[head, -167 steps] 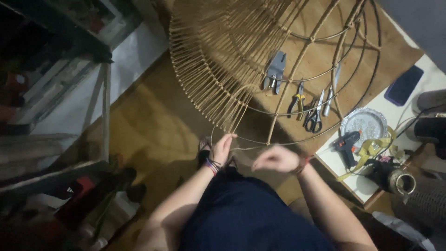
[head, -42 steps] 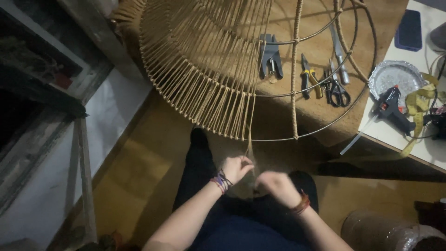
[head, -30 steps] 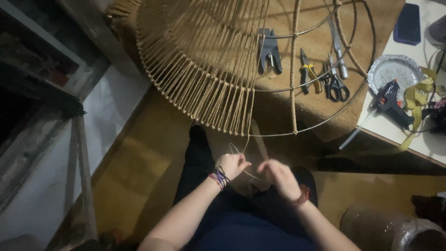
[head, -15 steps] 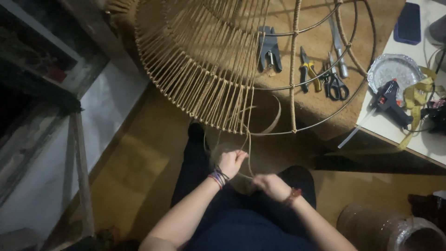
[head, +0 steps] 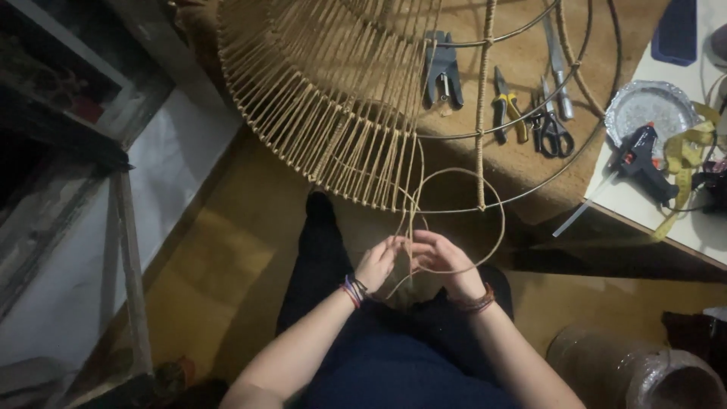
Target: Weaving wicker strands onto a circular frame to construct a piece of furniture or decor.
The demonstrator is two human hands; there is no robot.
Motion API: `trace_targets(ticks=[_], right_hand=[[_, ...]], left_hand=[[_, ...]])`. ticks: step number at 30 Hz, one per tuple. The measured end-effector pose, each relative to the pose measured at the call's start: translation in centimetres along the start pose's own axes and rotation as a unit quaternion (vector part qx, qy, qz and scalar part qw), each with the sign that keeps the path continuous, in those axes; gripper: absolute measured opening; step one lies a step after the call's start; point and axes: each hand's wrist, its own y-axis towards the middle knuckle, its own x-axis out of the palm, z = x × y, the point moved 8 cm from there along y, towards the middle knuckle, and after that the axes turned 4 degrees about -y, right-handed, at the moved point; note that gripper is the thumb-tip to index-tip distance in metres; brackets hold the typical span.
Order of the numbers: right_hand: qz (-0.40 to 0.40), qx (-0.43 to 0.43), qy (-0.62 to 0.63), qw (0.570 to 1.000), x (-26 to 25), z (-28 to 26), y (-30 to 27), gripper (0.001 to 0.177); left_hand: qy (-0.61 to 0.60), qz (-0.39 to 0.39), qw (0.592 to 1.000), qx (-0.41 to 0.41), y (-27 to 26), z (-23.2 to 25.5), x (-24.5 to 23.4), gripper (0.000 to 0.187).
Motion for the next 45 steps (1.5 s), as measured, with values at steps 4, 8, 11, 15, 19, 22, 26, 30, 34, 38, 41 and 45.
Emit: trace_targets(ticks=[4,8,11,15,19,22,26,30,34,38,41,45], right_hand=[[-0.055,0.045,0.055,0.996,-1.3,2.4,1.3,0.067],[-0.149,0.016,-0.227,0.962,0.4,2.0,-0.9,0.024],[-0.125,0.2,-0.872,0.429,-5.0,12.4,0.9,0.029],[-0.102,0.202,-0.824,0.52,-16.0,17.1,2.6,0.027],[-0.091,0.015,-0.821,0.564,-10.3,10.6,2.3,0.058],[-0.152,0.02,-0.444,0.883,-5.7,4.1,0.9,0.1],[-0.171,-0.09,0.099,0.976,-4.4,0.0,3.2,0.101],[0.075,-0.061,-0.289,0.952,-6.0,1.0,2.4,0.056],[-0.189,0.012,-0.624,0.758,-6.0,10.3,1.1,0.045],[-0.137,0.12,-0.861,0.476,-15.3,17.2,4.0,0.025],[-0.029,-0.042,-0.658,0.752,-12.5,7.1,3.8,0.063],[0.119,-0.108,-0.363,0.918,-10.4,-1.6,1.6,0.056]], left_hand=[[-0.024,0.042,0.993,0.111,-1.7,1.8,-1.4,0.028],[0.054,0.063,0.977,0.199,-2.4,5.8,-2.4,0.024],[-0.048,0.017,0.993,0.11,-1.6,3.4,-0.6,0.034],[-0.32,-0.121,0.939,0.023,0.8,0.9,4.4,0.035],[-0.378,-0.232,0.894,-0.062,1.4,0.0,6.9,0.041],[-0.184,-0.195,0.96,-0.075,2.7,-3.6,5.0,0.039],[0.295,-0.035,0.95,0.101,2.3,5.5,-0.9,0.047],[0.433,-0.016,0.897,0.086,3.4,1.9,0.0,0.052],[-0.055,-0.099,0.991,0.067,2.2,1.2,1.7,0.023],[-0.298,-0.227,0.926,-0.038,1.0,-0.8,4.5,0.057],[-0.293,-0.16,0.941,0.05,3.5,-3.5,3.4,0.044],[-0.203,-0.073,0.974,0.072,3.3,-2.9,1.5,0.031]])
